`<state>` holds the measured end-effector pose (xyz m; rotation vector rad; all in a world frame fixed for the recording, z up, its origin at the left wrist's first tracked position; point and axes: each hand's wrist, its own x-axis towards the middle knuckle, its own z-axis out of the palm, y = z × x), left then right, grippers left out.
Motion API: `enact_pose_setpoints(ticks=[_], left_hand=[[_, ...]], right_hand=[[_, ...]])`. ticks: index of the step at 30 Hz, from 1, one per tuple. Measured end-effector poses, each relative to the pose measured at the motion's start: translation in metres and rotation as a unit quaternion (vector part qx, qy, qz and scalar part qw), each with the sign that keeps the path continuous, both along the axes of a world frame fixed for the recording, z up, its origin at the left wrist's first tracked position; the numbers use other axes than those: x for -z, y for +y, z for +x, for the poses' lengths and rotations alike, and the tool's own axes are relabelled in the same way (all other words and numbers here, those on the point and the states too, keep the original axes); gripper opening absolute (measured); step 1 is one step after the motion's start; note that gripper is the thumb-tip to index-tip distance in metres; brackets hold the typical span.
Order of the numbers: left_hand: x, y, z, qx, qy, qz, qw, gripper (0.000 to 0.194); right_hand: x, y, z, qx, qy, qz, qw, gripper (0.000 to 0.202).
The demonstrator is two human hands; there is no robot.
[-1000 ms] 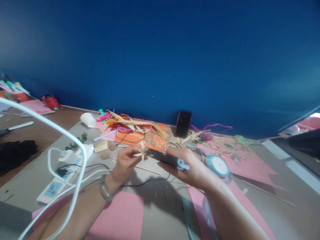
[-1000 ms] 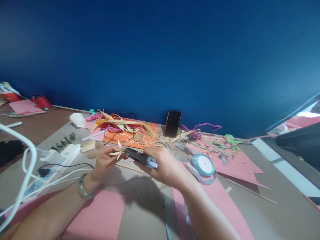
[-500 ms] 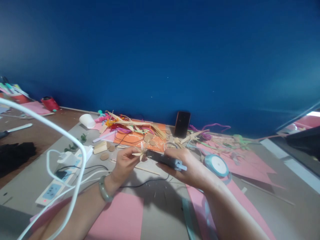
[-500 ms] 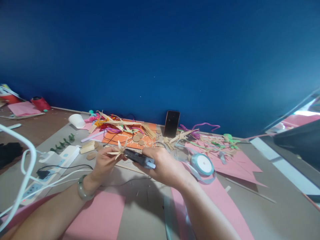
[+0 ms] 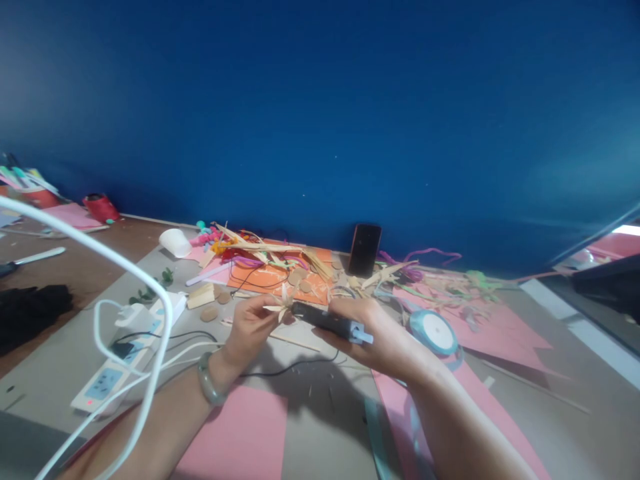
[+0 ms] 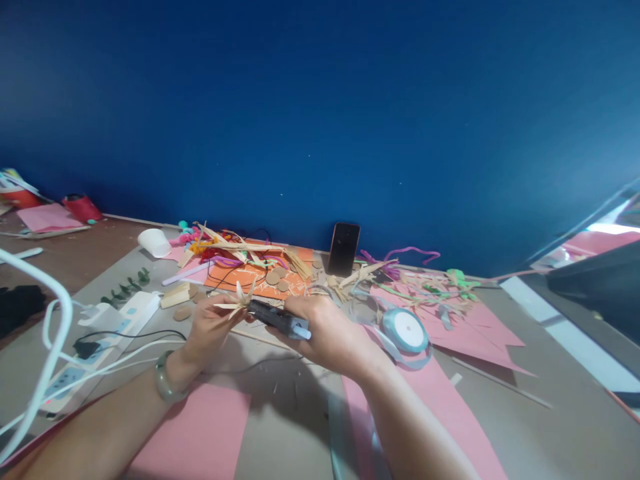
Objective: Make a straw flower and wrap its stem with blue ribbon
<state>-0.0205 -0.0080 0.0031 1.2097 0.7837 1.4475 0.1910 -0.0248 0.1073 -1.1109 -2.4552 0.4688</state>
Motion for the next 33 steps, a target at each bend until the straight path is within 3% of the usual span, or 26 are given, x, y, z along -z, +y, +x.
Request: enact_pose_setpoints(ticks=[9,18,27,33], left_hand=[[-0.001,0.000,0.001,0.002,-0.005,0.001,1.000,0.018],[-0.011,-0.002,0.001,-0.005,0.044,0.015,0.999,0.020],[0.001,0.004,0.000,-0.010,0.034,-0.014,0.999,0.024],[-0.001,0.002,0.001,-0.007,0.030,-0.028,0.999,0.024]], right_hand=[[0.000,0.000,-0.001,-0.003,0.009,0.003,1.000,0.027],[-0.001,0.001,-0.001,0.009,0.042,0.020,0.999,0.028],[-0.002,0.000,0.000,-0.014,0.036,0.021,0.999,0.025],[-0.002,0.001,-0.001,-0.015,0.018,0.000,1.000,0.024]])
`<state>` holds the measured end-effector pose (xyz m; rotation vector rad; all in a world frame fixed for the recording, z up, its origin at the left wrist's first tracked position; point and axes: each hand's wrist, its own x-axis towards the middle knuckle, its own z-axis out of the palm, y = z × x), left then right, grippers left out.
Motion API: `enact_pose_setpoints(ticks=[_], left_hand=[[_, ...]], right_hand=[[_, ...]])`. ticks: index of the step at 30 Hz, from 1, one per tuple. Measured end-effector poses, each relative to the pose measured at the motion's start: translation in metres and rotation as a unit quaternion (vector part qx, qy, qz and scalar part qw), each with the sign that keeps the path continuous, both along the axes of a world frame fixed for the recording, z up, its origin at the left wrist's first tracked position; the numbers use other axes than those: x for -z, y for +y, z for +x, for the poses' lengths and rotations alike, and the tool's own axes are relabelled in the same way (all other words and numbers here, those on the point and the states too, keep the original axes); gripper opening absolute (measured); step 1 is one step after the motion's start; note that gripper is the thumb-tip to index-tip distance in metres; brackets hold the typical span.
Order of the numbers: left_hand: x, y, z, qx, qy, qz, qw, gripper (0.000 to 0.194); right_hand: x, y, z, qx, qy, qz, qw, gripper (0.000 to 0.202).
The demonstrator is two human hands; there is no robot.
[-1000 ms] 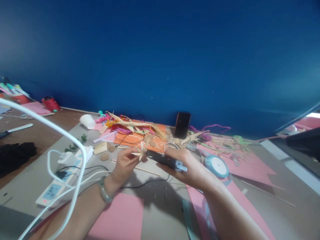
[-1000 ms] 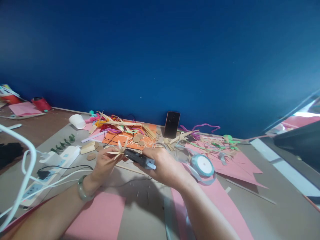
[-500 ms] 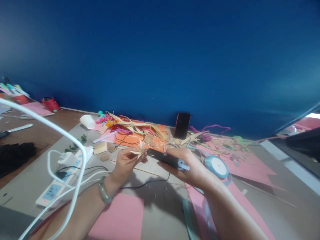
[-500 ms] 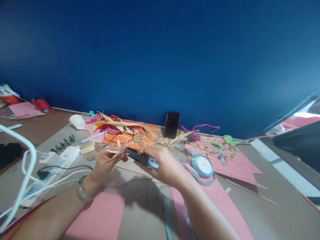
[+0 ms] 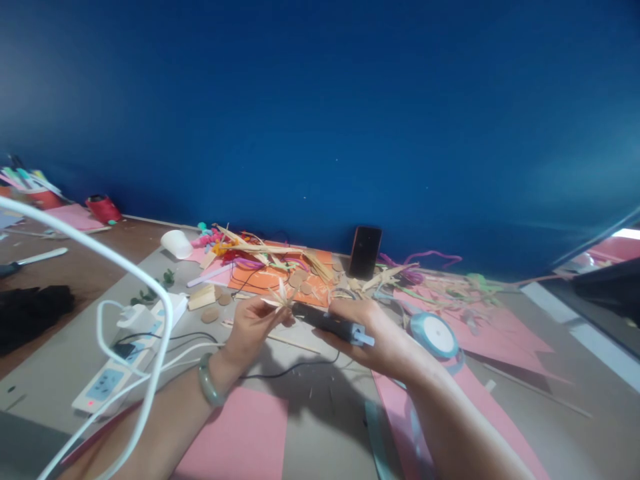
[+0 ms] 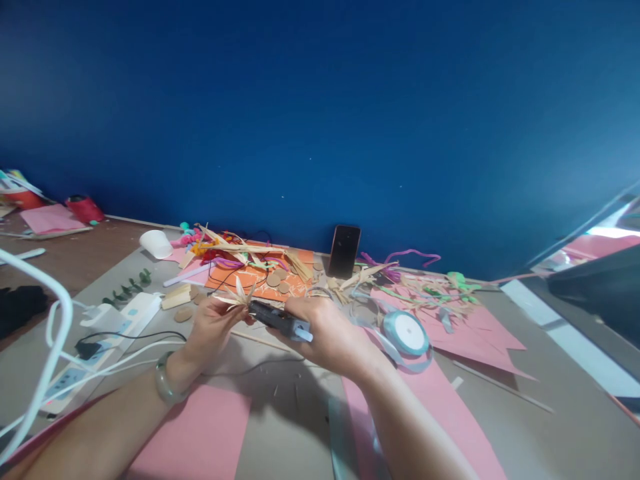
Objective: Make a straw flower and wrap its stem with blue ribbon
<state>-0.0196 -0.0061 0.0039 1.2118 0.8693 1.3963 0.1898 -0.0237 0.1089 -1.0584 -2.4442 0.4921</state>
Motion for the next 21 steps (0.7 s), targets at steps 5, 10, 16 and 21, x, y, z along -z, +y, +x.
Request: enact_pose_setpoints(ticks=[5,10,16,21], left_hand=[[-0.0012,0.0002,-0.0003,0.011,-0.002,0.015,1.000,0.024],[-0.0003,0.0006,-0.0005,0.013,-0.003,0.011,1.000,0.024],[0.0006,0.0010,-0.0004,0.006,-0.008,0.005,1.000,0.024],[0.0016,0.0016,0.0001,0.005,-0.005,-0.002,1.000,0.025]], right_hand=[[-0.0004,-0.0002,-0.0013,0.003,-0.006,-0.006,1.000,0.023],[0.0001,0.0004,-0.0006,0.008,-0.015,-0.001,1.000,0.022],[-0.0012,-0.0002,-0.0005,0.009,-0.010,0.011,1.000,0.023],[-0.0004,-0.0002,-0.0006,0.008,-0.008,0.010,1.000,0.024]])
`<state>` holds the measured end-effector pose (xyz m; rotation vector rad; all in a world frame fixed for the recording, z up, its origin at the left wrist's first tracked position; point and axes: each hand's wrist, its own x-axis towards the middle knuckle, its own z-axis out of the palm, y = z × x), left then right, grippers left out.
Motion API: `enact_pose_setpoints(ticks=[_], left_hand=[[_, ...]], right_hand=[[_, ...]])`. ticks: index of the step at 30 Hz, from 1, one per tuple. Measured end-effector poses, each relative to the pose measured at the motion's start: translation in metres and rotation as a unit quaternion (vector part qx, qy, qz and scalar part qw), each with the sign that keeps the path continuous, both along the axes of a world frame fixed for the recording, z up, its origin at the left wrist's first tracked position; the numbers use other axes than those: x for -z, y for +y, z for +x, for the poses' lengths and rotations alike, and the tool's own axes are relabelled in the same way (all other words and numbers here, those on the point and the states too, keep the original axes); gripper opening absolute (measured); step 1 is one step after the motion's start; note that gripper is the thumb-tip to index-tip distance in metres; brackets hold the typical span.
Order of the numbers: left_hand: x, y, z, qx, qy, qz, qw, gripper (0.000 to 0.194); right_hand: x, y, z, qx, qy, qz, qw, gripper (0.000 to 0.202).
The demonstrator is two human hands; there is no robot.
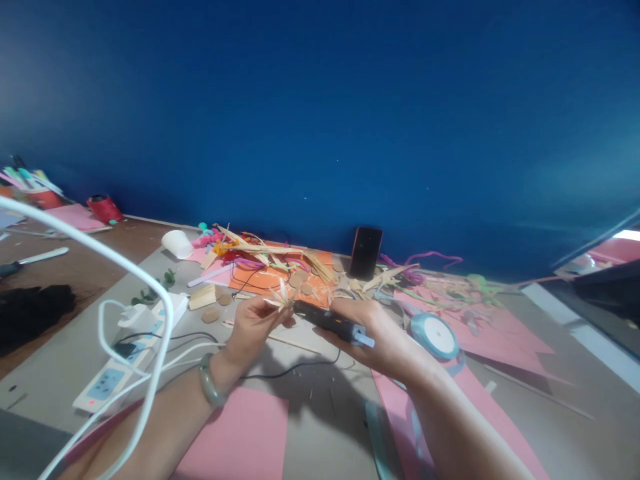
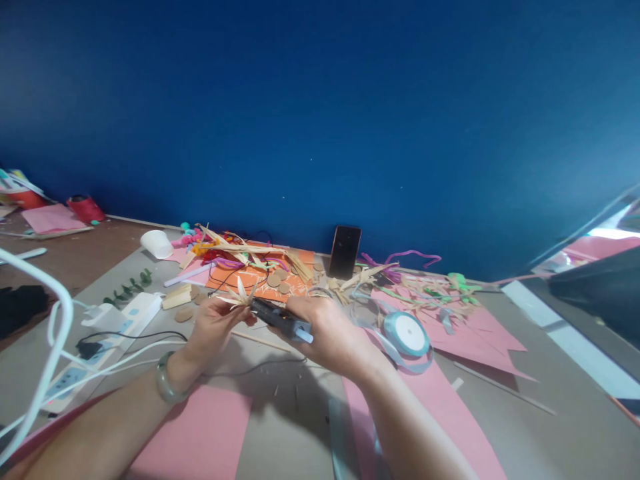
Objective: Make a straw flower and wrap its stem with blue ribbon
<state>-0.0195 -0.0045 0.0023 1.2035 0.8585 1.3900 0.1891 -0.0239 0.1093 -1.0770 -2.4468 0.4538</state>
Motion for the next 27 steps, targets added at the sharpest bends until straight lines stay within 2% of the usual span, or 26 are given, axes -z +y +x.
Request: enact_pose_setpoints(ticks=[27], left_hand=[[-0.0002,-0.0007,-0.0006,0.011,0.003,-0.003,1.000,0.024]], right_hand=[[0.0014,-0.0002,-0.0003,0.006,-0.024,0.011,1.000,0.022]])
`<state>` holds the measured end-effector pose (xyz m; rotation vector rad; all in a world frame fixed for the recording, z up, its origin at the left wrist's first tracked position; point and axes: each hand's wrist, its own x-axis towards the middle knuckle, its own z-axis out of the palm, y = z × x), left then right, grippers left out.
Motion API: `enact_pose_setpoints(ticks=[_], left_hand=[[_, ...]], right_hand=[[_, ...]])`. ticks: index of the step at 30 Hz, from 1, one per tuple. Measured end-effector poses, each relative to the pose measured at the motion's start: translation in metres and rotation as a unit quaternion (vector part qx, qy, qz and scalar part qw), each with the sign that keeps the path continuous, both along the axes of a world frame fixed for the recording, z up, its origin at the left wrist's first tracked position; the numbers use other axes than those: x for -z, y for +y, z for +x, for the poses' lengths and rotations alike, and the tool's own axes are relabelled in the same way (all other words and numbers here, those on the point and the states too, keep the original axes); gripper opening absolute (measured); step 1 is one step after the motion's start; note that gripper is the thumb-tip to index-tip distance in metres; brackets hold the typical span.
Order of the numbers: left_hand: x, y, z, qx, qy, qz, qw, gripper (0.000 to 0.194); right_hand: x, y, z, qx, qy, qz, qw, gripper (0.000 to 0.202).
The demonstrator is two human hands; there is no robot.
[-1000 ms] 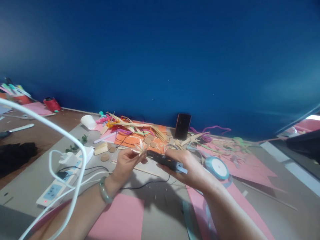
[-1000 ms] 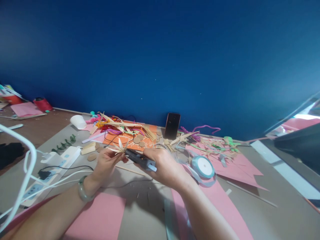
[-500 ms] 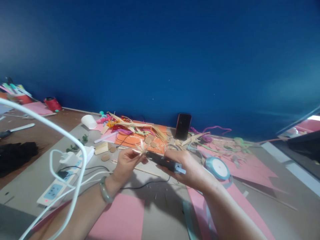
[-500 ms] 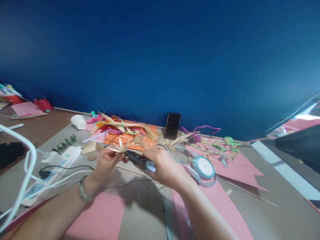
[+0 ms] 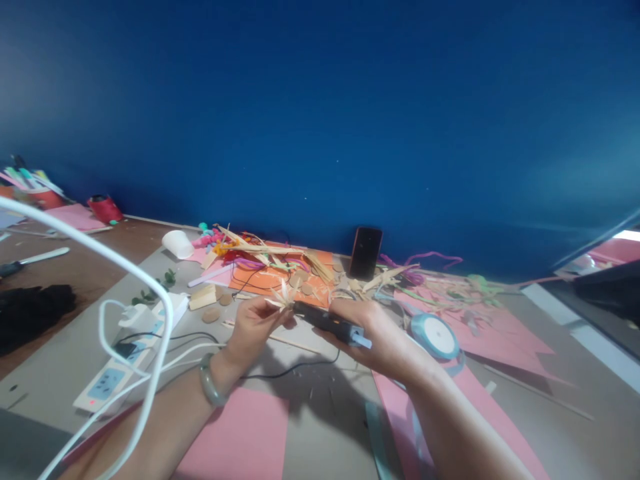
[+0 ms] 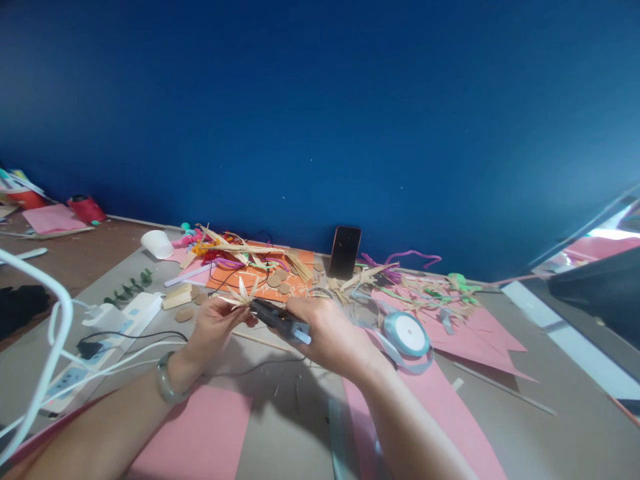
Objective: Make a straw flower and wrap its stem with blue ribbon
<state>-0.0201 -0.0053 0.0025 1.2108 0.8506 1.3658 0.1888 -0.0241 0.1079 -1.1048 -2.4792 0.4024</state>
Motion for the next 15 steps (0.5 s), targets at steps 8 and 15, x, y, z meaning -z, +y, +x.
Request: enact_pose_setpoints(ticks=[8,15], left_hand=[[-0.0029,-0.0016,0.0011,-0.012,-0.004,-0.007,1.000,0.025],[-0.0067,-0.0030,0.0027,-0.016,-0.020,-0.012,1.000,0.026]], right_hand=[[0.0018,0.0004,0.0014,-0.009,-0.012,0.007,1.000,0.023],[0.0005,0.0014,0.0022,-0.009,0.009,0.015,1.000,0.024]])
